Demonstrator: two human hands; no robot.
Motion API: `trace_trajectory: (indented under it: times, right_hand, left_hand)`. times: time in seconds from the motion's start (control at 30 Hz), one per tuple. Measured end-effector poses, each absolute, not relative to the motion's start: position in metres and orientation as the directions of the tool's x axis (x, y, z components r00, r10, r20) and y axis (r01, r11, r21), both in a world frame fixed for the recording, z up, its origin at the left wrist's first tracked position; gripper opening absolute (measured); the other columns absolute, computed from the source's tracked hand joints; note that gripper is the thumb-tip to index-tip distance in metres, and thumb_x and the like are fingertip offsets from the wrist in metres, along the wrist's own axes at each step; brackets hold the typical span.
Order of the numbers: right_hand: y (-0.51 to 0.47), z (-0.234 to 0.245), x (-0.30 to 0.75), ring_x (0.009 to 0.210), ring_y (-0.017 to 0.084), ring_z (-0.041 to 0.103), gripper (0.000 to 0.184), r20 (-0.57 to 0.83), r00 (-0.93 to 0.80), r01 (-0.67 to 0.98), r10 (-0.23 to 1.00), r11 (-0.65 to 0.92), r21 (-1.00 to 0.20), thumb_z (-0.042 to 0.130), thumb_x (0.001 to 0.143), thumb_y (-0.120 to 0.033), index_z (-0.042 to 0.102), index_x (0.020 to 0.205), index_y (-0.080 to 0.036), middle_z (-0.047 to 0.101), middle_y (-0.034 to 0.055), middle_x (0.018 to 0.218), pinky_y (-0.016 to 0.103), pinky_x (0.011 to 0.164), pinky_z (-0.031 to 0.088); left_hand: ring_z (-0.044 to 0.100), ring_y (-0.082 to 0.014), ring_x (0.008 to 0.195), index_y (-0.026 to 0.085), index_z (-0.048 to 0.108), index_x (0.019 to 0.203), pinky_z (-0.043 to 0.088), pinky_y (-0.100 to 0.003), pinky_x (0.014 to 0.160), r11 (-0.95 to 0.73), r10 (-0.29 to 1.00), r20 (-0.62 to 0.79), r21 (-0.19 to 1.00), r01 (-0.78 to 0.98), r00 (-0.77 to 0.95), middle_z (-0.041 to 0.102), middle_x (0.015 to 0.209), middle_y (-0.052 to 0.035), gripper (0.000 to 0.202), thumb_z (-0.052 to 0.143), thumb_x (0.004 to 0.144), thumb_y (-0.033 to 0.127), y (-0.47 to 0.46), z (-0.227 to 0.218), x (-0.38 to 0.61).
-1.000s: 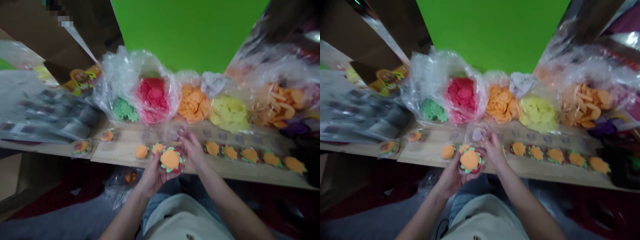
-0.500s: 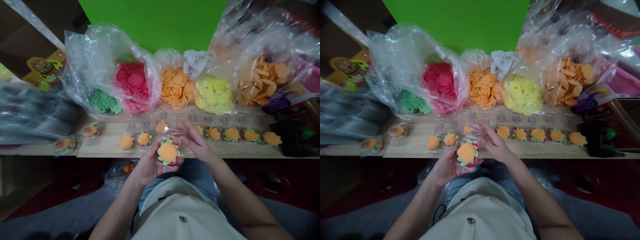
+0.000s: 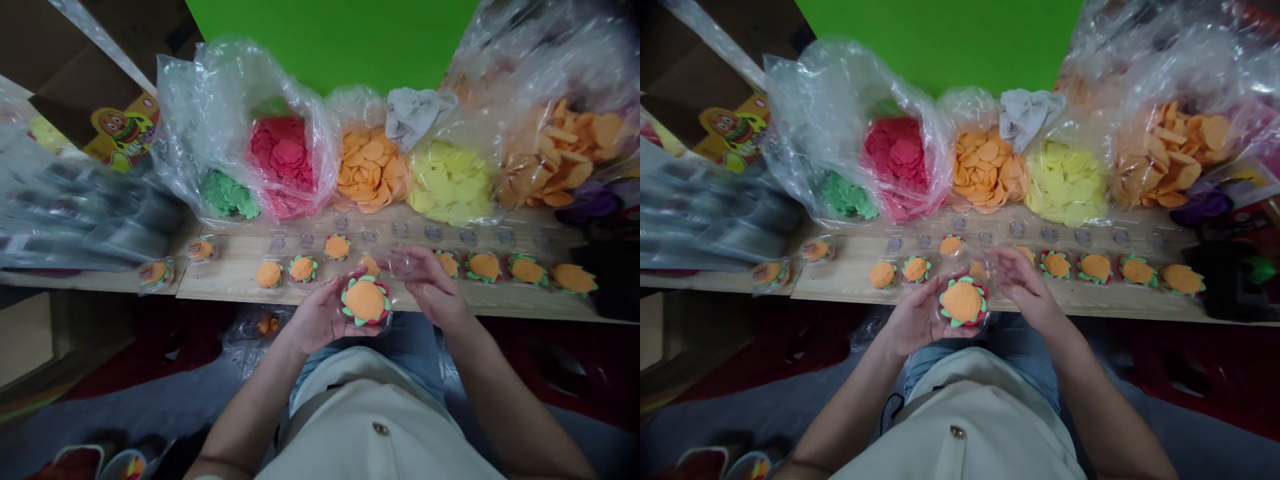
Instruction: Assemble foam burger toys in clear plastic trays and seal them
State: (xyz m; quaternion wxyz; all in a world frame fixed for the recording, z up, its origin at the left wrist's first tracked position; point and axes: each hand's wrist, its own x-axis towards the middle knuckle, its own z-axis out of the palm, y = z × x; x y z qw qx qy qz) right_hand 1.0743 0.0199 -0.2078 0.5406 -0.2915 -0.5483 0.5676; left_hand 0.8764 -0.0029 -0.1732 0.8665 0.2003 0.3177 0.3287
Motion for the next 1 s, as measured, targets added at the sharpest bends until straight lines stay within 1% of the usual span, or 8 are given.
trace_trajectory:
  times: [0.13,0.27,0.4,0.57,0.73,0.83,0.93,1.0]
  right_hand:
    - [0.021,-0.204,1.069,0.109,0.024,0.053,0.046,0.151,-0.256,-0.383,0.955,0.043,-0.923,0.063,0.067,-0.034,0.049,0.111,-0.03,0.059,0.0037,0.116,0.047,0.093,0.039]
    - [0.02,-0.197,1.058,0.107,0.023,0.055,0.055,0.069,-0.313,-0.409,0.947,-0.069,-0.91,0.059,0.071,-0.046,0.044,0.121,-0.03,0.059,0.0053,0.116,0.045,0.091,0.041]
    - [0.014,-0.21,1.043,0.111,0.02,0.051,0.04,-0.044,-0.259,-0.415,0.965,-0.152,-0.897,0.051,0.079,-0.049,0.056,0.111,-0.027,0.057,0.0026,0.119,0.037,0.092,0.042]
    - [0.002,-0.226,1.03,0.117,0.02,0.046,0.034,-0.017,-0.27,-0.496,0.963,-0.154,-0.854,0.051,0.08,-0.043,0.058,0.108,-0.027,0.052,0.0015,0.125,0.036,0.097,0.04]
    - [-0.003,-0.233,1.021,0.114,0.019,0.048,0.028,0.014,-0.116,-0.421,0.993,-0.036,-0.907,0.05,0.083,-0.039,0.058,0.107,-0.027,0.055,0.0016,0.12,0.037,0.1,0.035]
    - [-0.005,-0.235,1.022,0.112,0.018,0.049,0.03,0.058,-0.116,-0.338,0.992,0.016,-0.941,0.051,0.083,-0.039,0.055,0.11,-0.027,0.055,0.002,0.12,0.035,0.098,0.037]
    - [0.001,-0.233,1.028,0.109,0.018,0.051,0.039,0.015,-0.181,-0.322,0.983,-0.045,-0.946,0.055,0.078,-0.044,0.054,0.113,-0.026,0.054,0.0024,0.121,0.032,0.091,0.043]
    - [0.014,-0.229,1.032,0.105,0.019,0.054,0.045,-0.087,-0.245,-0.388,0.966,-0.18,-0.904,0.048,0.079,-0.054,0.054,0.113,-0.026,0.057,0.0037,0.118,0.031,0.084,0.047]
  left_hand:
    - [0.059,-0.0274,0.098,0.026,0.042,0.125,0.046,-0.051,0.082,0.676,0.72,-0.397,0.586,-0.446,0.57,0.051,0.124,-0.0096,0.038,0.04,0.087,0.029,-0.009,-0.168,0.872]
    - [0.058,-0.026,0.099,0.023,0.043,0.124,0.049,-0.046,0.082,0.617,0.774,-0.394,0.647,-0.449,0.495,0.052,0.121,-0.0104,0.039,0.046,0.086,0.03,-0.013,-0.166,0.874]
    - [0.059,-0.0248,0.099,0.029,0.042,0.125,0.051,-0.046,0.08,0.578,0.802,-0.369,0.679,-0.453,0.47,0.047,0.127,-0.0067,0.04,0.047,0.085,0.031,-0.014,-0.164,0.874]
    - [0.057,-0.0227,0.102,0.03,0.042,0.126,0.048,-0.043,0.087,0.568,0.802,-0.333,0.682,-0.461,0.496,0.039,0.135,-0.0042,0.039,0.044,0.087,0.03,-0.017,-0.167,0.871]
    - [0.061,-0.0189,0.092,0.031,0.041,0.126,0.053,-0.037,0.079,0.501,0.854,-0.352,0.757,-0.419,0.384,0.043,0.132,-0.0052,0.042,0.049,0.085,0.028,-0.019,-0.177,0.875]
    - [0.062,-0.0182,0.088,0.031,0.041,0.126,0.055,-0.036,0.075,0.468,0.872,-0.331,0.78,-0.415,0.361,0.046,0.129,-0.0051,0.042,0.049,0.085,0.028,-0.018,-0.179,0.873]
    - [0.062,-0.021,0.091,0.029,0.04,0.126,0.054,-0.038,0.077,0.496,0.85,-0.333,0.768,-0.405,0.409,0.047,0.128,-0.0063,0.04,0.045,0.086,0.032,-0.016,-0.178,0.867]
    - [0.062,-0.023,0.093,0.029,0.039,0.127,0.053,-0.039,0.078,0.523,0.828,-0.345,0.758,-0.389,0.441,0.046,0.129,-0.0075,0.041,0.042,0.087,0.037,-0.013,-0.176,0.863]
